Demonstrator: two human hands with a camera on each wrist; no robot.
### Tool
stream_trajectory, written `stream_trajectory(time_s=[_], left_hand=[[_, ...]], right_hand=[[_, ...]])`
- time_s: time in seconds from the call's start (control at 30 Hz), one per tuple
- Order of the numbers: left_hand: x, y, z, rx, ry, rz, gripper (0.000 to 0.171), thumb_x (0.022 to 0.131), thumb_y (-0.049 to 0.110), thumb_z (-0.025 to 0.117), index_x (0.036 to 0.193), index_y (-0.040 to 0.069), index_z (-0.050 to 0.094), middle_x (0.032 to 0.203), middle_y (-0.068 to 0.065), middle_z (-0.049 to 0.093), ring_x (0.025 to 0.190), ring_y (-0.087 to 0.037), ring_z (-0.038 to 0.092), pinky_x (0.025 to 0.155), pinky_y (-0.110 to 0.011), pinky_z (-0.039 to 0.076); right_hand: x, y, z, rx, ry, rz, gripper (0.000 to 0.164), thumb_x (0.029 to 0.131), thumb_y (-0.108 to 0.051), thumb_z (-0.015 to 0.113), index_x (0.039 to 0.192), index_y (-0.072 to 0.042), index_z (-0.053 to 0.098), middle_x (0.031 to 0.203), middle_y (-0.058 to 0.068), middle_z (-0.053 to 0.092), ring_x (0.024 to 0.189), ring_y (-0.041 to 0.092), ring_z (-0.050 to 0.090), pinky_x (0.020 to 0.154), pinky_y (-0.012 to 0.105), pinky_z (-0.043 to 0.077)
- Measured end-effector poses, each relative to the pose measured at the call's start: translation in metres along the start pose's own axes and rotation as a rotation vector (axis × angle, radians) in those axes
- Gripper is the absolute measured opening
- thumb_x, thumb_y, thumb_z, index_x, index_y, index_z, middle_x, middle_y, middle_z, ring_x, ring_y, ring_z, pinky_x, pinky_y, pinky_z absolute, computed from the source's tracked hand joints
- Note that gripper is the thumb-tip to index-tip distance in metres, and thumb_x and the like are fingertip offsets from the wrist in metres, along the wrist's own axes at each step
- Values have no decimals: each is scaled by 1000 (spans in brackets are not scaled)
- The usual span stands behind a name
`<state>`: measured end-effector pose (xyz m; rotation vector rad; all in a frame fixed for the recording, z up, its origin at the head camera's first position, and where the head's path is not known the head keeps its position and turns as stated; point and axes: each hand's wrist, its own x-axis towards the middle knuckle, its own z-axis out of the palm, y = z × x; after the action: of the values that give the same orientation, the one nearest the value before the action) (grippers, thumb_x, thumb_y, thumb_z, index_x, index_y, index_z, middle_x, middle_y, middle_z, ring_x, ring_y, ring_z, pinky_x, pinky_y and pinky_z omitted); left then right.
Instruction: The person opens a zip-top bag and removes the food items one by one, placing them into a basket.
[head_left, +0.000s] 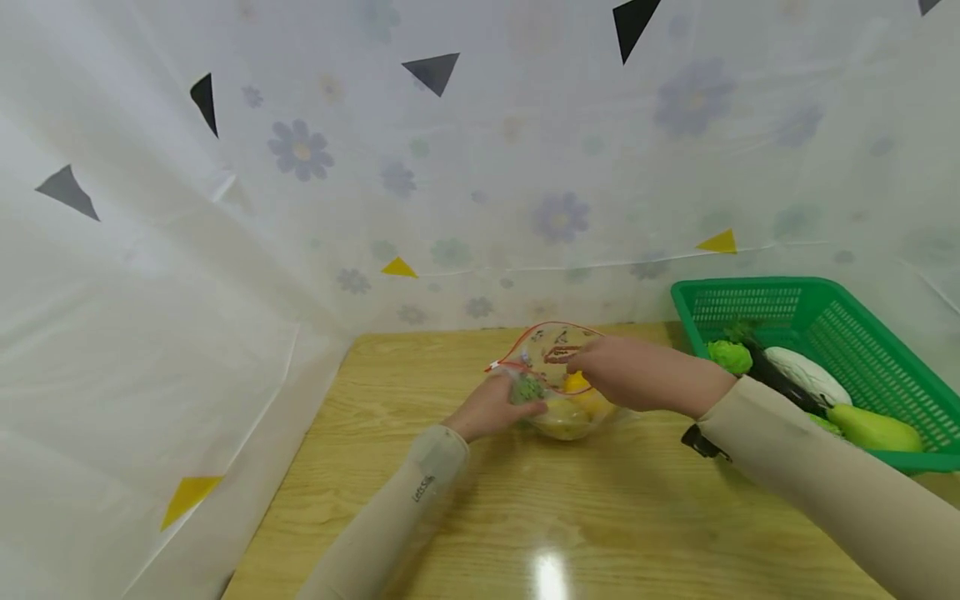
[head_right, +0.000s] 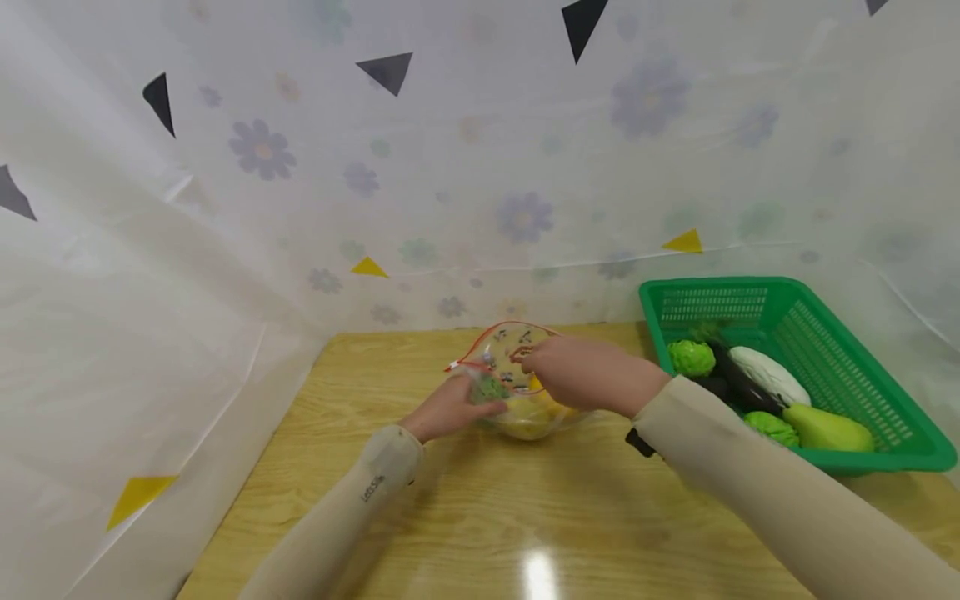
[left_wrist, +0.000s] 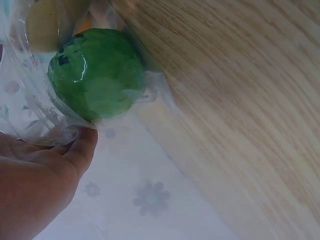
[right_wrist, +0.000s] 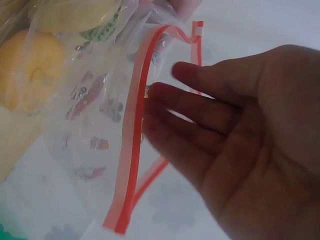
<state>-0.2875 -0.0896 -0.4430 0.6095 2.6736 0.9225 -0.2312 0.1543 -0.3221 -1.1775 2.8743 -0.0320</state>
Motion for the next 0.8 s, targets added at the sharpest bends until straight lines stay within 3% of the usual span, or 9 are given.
stream_trajectory(time_s=[0.2,0.37,0.47,0.53,0.63,0.73,0.8], left_hand=[[-4,-1,0,-43,-30,30,59,92,59,66,131,16,59,121,-3,55,83,-13,58,76,-32,48],[-5,1,-1,-45,-24,84,57,93,55,67,135,17,60,132,-3,56,78,-10,56,73,-29,48],[-5,2,-1,-38,-22,87,57,93,55,67,135,17,59,135,-2,57,82,-7,58,74,-28,48],[-5,2,0,-16,-22,79,57,92,56,67,132,16,60,126,-4,61,83,-11,59,74,-29,49],[-5,2,0,13,-22,77,56,92,57,67,130,17,61,147,-4,53,110,-16,62,89,-32,51],[-6,2,0,28,-20,88,55,92,56,67,132,18,62,164,2,31,137,-20,49,105,-35,47],[-7,2,-1,32,-20,88,54,92,56,68,131,18,64,166,7,23,135,-20,51,102,-34,48]], right_hand=[[35,7,20,-12,-193,18,31,97,4,58,122,-10,70,146,9,57,92,23,71,93,43,55],[56,16,34,19,-257,34,29,98,1,60,122,-10,70,141,13,60,94,24,70,82,38,56],[64,23,41,45,-275,14,26,97,-5,65,122,-10,71,134,12,65,97,25,70,85,39,56],[68,28,45,84,-286,-4,27,96,-9,68,123,-11,71,129,10,68,105,27,69,91,42,56],[73,33,51,150,-312,-26,28,96,-11,67,123,-14,71,127,6,70,117,29,65,98,46,53],[78,37,58,188,-329,-67,25,96,-12,63,119,-20,72,123,2,71,118,26,64,99,46,52],[80,38,62,204,-337,-95,24,96,-12,62,114,-23,73,119,0,72,114,24,66,96,44,54]])
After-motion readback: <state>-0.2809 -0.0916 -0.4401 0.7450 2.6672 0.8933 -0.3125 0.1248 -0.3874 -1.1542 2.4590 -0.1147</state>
